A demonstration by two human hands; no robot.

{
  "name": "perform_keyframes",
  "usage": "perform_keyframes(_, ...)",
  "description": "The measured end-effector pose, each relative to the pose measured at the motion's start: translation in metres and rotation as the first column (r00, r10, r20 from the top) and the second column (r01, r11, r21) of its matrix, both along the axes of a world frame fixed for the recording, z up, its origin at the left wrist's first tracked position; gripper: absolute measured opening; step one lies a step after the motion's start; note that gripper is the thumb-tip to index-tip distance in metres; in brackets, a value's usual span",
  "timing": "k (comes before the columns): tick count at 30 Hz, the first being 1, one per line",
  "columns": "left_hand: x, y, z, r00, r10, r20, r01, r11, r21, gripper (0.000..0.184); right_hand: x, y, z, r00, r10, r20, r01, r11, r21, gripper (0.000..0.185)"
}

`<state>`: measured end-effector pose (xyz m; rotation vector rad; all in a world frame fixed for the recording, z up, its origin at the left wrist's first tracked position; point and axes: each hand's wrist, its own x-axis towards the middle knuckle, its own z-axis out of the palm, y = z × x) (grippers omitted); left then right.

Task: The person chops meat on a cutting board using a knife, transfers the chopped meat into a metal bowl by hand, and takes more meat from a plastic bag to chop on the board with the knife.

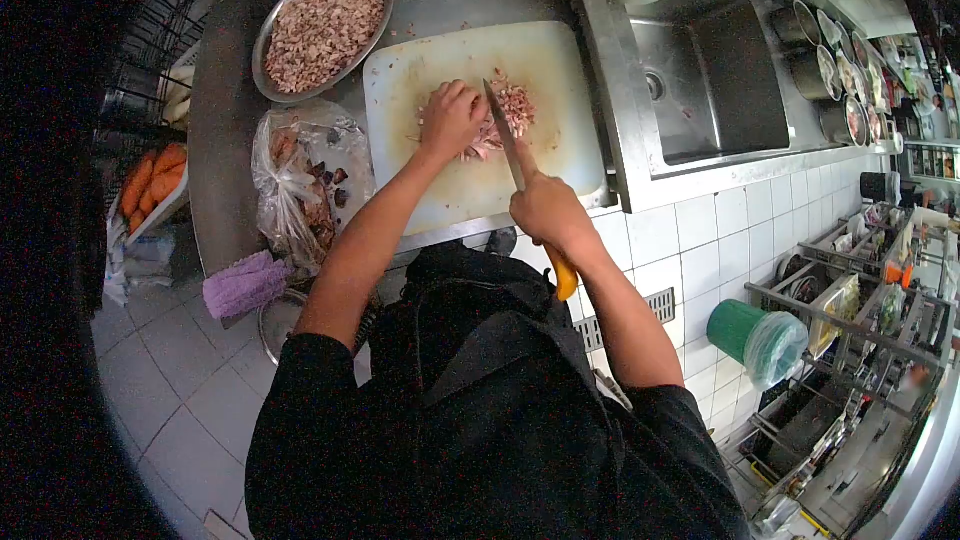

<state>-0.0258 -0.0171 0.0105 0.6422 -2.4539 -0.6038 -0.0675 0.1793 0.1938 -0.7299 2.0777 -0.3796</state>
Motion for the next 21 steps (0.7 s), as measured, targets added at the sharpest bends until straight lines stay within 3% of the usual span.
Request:
perform_keyframes(1, 0.0, 0.003, 0.001, 1.0, 0.006, 0.005, -0.006, 1.0, 0.005, 0.017, 0.003, 0.003, 0.004, 1.0, -0.001, 0.023, 0.001, 1.0, 0.008, 0.08)
perform_keyframes(7, -0.002, 0.011, -0.008, 0.998, 0.051, -0.041, -0.053, 0.997, -0.051, 0.017, 0.021, 0.033, -0.019, 0.956, 0.147, -0.253, -0.14, 0.989, 0.044, 0.083)
perform_keyframes(11, -0.005, 0.011, -0.006, 0.997, 0.075, -0.024, -0.076, 0.995, -0.058, 0.017, 0.033, 0.019, -0.039, 0.951, 0.118, -0.285, -0.106, 0.993, 0.057, 0.091)
perform_keyframes(17, -0.007, 0.008, -0.008, 0.997, 0.073, -0.037, -0.075, 0.996, -0.048, 0.016, 0.019, -0.012, -0.126, 0.937, 0.001, -0.349, -0.058, 0.987, -0.152, 0.091)
perform_keyframes(19, -0.007, 0.003, -0.008, 0.996, 0.066, -0.054, -0.069, 0.996, -0.058, 0.016, 0.004, -0.031, -0.135, 0.928, -0.047, -0.37, -0.051, 0.967, -0.251, 0.089)
perform_keyframes(21, -0.004, 0.009, -0.007, 0.997, 0.041, -0.068, -0.046, 0.997, -0.065, 0.015, -0.017, -0.049, -0.134, 0.945, -0.033, -0.325, -0.048, 0.97, -0.237, 0.088)
